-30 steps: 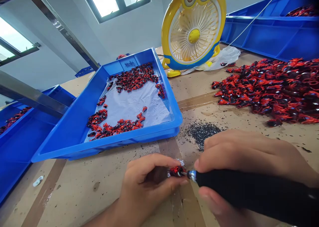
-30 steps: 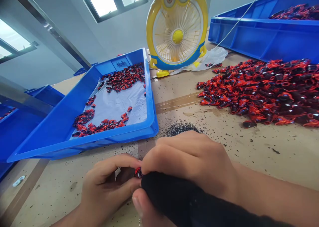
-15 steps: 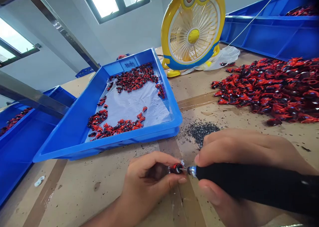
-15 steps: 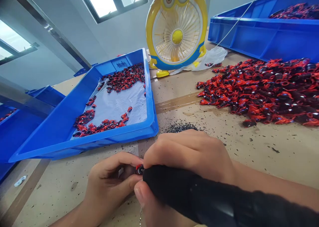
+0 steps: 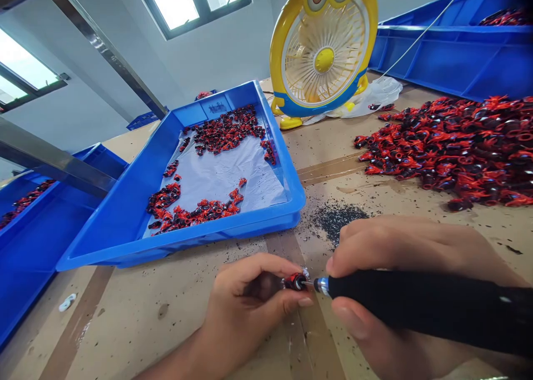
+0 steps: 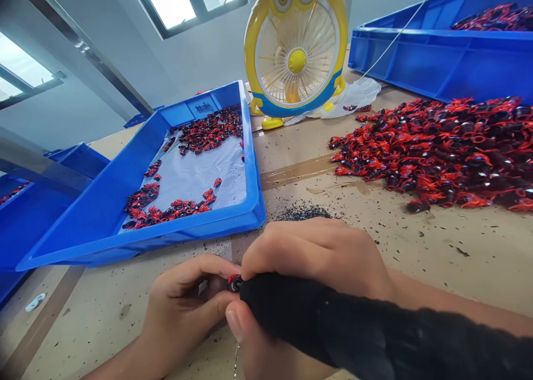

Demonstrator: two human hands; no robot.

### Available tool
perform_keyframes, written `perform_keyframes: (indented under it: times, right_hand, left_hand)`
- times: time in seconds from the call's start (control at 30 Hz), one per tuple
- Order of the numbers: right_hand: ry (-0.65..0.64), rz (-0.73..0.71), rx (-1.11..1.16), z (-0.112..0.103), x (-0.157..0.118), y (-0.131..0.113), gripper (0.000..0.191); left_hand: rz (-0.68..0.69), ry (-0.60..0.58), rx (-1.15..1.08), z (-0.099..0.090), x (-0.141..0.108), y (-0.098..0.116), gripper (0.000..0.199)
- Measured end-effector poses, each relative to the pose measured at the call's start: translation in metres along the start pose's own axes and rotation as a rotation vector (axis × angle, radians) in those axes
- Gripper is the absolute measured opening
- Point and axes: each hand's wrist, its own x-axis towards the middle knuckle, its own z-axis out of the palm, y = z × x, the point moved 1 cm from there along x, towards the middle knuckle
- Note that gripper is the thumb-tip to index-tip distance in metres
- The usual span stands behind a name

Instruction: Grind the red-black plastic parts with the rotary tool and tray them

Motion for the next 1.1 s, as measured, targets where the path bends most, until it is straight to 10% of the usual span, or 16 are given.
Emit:
perform_keyframes:
  times: [1.1]
  right_hand:
    - [0.088,0.091,-0.023,0.001,-0.007,0.007,0.029]
  left_hand:
    - [0.044,0.038,0.04,0.001,-0.001,0.002,0.013]
